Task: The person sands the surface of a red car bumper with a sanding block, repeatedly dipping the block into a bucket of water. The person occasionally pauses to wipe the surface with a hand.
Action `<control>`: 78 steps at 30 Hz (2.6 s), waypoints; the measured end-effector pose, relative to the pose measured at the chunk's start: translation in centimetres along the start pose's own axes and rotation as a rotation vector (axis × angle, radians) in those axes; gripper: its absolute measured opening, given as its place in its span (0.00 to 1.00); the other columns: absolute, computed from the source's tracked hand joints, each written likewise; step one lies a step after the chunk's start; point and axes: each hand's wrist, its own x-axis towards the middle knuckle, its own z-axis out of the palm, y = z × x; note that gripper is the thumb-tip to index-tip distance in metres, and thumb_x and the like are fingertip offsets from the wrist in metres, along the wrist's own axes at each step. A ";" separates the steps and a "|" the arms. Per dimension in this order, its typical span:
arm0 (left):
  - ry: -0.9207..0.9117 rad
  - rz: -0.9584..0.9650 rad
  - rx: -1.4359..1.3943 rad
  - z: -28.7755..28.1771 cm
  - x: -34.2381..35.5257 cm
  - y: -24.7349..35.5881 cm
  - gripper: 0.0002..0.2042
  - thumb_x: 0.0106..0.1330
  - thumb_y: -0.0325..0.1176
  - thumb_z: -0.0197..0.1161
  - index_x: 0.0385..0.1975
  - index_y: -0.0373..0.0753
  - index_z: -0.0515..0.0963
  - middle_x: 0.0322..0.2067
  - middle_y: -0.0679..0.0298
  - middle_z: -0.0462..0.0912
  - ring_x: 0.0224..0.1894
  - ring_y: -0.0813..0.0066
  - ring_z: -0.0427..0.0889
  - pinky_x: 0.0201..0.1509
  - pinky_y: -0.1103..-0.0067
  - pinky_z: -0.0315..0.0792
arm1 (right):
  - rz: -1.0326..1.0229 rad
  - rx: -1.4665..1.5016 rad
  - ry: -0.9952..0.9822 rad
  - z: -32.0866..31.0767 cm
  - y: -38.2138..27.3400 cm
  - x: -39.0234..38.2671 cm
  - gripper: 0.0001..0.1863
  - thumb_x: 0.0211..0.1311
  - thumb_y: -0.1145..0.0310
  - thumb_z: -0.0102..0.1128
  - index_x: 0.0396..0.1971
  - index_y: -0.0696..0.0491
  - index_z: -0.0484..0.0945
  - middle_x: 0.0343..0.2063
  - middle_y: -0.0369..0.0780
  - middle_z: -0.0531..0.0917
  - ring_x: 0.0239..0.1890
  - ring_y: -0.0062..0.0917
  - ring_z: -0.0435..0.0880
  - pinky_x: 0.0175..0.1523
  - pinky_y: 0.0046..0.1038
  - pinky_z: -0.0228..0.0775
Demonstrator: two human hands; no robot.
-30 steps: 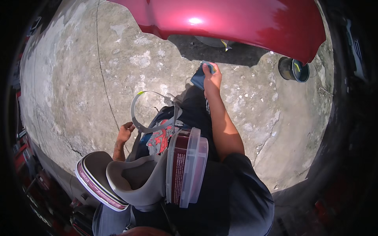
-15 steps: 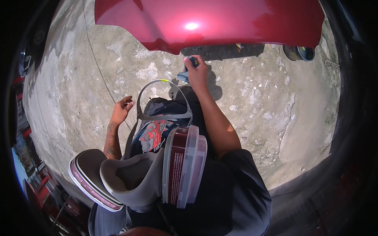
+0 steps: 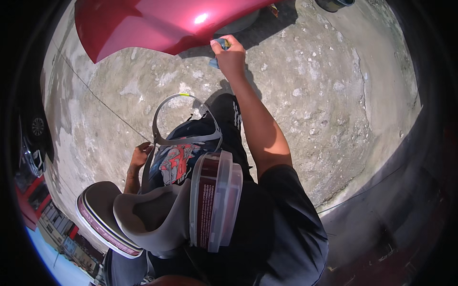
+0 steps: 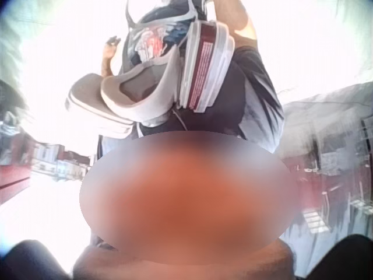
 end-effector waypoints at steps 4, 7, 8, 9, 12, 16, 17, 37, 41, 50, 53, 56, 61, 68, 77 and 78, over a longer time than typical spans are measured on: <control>-0.017 -0.033 0.042 -2.1 -0.4 -3.0 0.21 0.63 0.41 0.64 0.49 0.31 0.78 0.42 0.44 0.83 0.47 0.54 0.83 0.50 0.70 0.75 | 0.023 0.029 0.079 0.2 0.5 0.1 0.13 0.56 0.62 0.68 0.32 0.57 0.79 0.17 0.36 0.79 0.20 0.18 0.78 0.26 0.24 0.69; -0.032 -0.045 0.029 -3.0 -0.4 -4.1 0.21 0.63 0.40 0.64 0.49 0.29 0.77 0.44 0.44 0.83 0.48 0.56 0.83 0.51 0.71 0.74 | -0.048 0.006 0.116 0.3 -0.2 0.2 0.14 0.54 0.61 0.69 0.32 0.57 0.80 0.17 0.38 0.80 0.19 0.20 0.80 0.27 0.26 0.71; -0.034 -0.044 0.033 -3.1 -0.4 -4.6 0.21 0.63 0.40 0.64 0.49 0.29 0.77 0.44 0.44 0.83 0.48 0.56 0.83 0.51 0.71 0.74 | -0.054 -0.050 0.103 0.3 -0.6 0.2 0.14 0.54 0.61 0.69 0.32 0.56 0.79 0.17 0.38 0.80 0.19 0.20 0.80 0.27 0.26 0.71; -0.032 -0.019 0.028 -3.0 -0.1 -5.2 0.22 0.63 0.41 0.64 0.50 0.29 0.77 0.44 0.45 0.83 0.48 0.56 0.83 0.51 0.71 0.74 | -0.052 -0.049 0.107 0.3 -0.3 0.1 0.14 0.54 0.61 0.69 0.32 0.56 0.79 0.17 0.38 0.80 0.19 0.20 0.80 0.27 0.26 0.71; -0.033 0.019 0.031 -2.9 -0.1 -4.5 0.22 0.63 0.41 0.64 0.50 0.30 0.77 0.44 0.46 0.83 0.48 0.56 0.83 0.51 0.71 0.74 | -0.017 -0.013 0.088 -0.1 0.7 -0.6 0.15 0.53 0.61 0.70 0.31 0.57 0.79 0.17 0.38 0.80 0.18 0.20 0.79 0.27 0.26 0.71; -0.084 0.034 -0.042 -2.9 0.8 -5.9 0.22 0.63 0.41 0.64 0.50 0.30 0.77 0.44 0.46 0.83 0.48 0.57 0.83 0.51 0.72 0.75 | -0.046 -0.003 0.131 -0.2 1.3 0.0 0.15 0.52 0.60 0.70 0.30 0.57 0.79 0.16 0.38 0.79 0.18 0.20 0.77 0.27 0.26 0.70; -0.089 0.034 -0.038 -3.0 0.9 -5.9 0.22 0.63 0.41 0.64 0.50 0.30 0.77 0.44 0.46 0.83 0.48 0.57 0.83 0.51 0.72 0.75 | -0.078 -0.032 0.109 -0.1 1.1 0.5 0.14 0.54 0.61 0.70 0.30 0.56 0.79 0.17 0.35 0.79 0.19 0.17 0.76 0.26 0.23 0.68; -0.131 0.112 0.057 -6.1 2.8 -4.1 0.22 0.64 0.40 0.63 0.52 0.29 0.75 0.48 0.44 0.81 0.51 0.57 0.82 0.52 0.71 0.75 | 0.052 -0.034 0.165 -0.6 4.1 -3.0 0.16 0.51 0.59 0.71 0.30 0.56 0.80 0.19 0.37 0.80 0.21 0.21 0.75 0.30 0.27 0.69; -0.169 0.071 0.126 -7.2 2.9 -1.9 0.22 0.64 0.40 0.63 0.52 0.29 0.75 0.46 0.45 0.82 0.50 0.57 0.82 0.51 0.72 0.75 | 0.118 0.176 0.179 1.0 5.0 -4.3 0.16 0.51 0.59 0.71 0.30 0.56 0.80 0.20 0.38 0.81 0.21 0.21 0.75 0.30 0.26 0.69; -0.142 0.119 0.189 -9.2 3.1 -2.4 0.21 0.64 0.39 0.64 0.51 0.31 0.76 0.44 0.45 0.82 0.49 0.56 0.83 0.51 0.72 0.75 | -0.013 0.355 0.337 6.9 4.7 -4.7 0.16 0.54 0.62 0.69 0.34 0.60 0.79 0.21 0.39 0.80 0.24 0.21 0.76 0.31 0.27 0.70; -0.125 0.119 0.149 -9.6 2.8 -3.5 0.21 0.64 0.39 0.64 0.51 0.30 0.76 0.44 0.45 0.82 0.49 0.56 0.83 0.51 0.72 0.75 | -0.066 0.431 0.424 7.7 4.5 -3.3 0.15 0.54 0.64 0.70 0.32 0.60 0.78 0.19 0.38 0.80 0.22 0.20 0.75 0.30 0.27 0.69; -0.129 0.053 0.216 -10.2 1.4 -2.2 0.21 0.64 0.39 0.64 0.51 0.30 0.76 0.44 0.45 0.83 0.49 0.56 0.83 0.51 0.72 0.75 | -0.120 0.396 0.469 7.6 3.4 -2.9 0.11 0.57 0.68 0.67 0.33 0.59 0.77 0.21 0.37 0.81 0.21 0.18 0.80 0.27 0.24 0.72; -0.098 0.037 0.113 -9.7 0.9 -6.4 0.22 0.64 0.39 0.63 0.51 0.29 0.76 0.45 0.45 0.82 0.50 0.56 0.82 0.52 0.72 0.75 | 0.160 1.257 0.260 7.7 -0.9 -4.0 0.07 0.65 0.73 0.48 0.27 0.43 0.68 0.21 0.29 0.66 0.17 0.15 0.63 0.19 0.19 0.54; -0.102 0.040 0.143 -10.1 0.2 -6.0 0.22 0.64 0.40 0.63 0.51 0.30 0.76 0.45 0.45 0.82 0.50 0.56 0.82 0.52 0.72 0.74 | -0.042 0.658 0.439 11.8 3.4 -2.9 0.12 0.54 0.68 0.69 0.26 0.59 0.76 0.17 0.36 0.79 0.18 0.18 0.77 0.24 0.24 0.69; -0.119 0.050 0.133 -9.9 0.8 -5.1 0.21 0.64 0.39 0.63 0.51 0.30 0.76 0.44 0.45 0.83 0.49 0.57 0.82 0.52 0.72 0.74 | 0.027 0.509 0.303 13.8 3.8 -3.8 0.13 0.52 0.65 0.69 0.26 0.60 0.78 0.17 0.38 0.80 0.20 0.20 0.79 0.27 0.27 0.71; -0.128 0.038 0.150 -9.9 0.9 -4.6 0.21 0.64 0.39 0.63 0.51 0.30 0.76 0.44 0.45 0.83 0.49 0.58 0.82 0.52 0.72 0.74 | -0.002 0.443 0.302 14.0 4.3 -3.7 0.14 0.51 0.64 0.70 0.26 0.60 0.78 0.17 0.39 0.80 0.21 0.21 0.79 0.29 0.28 0.71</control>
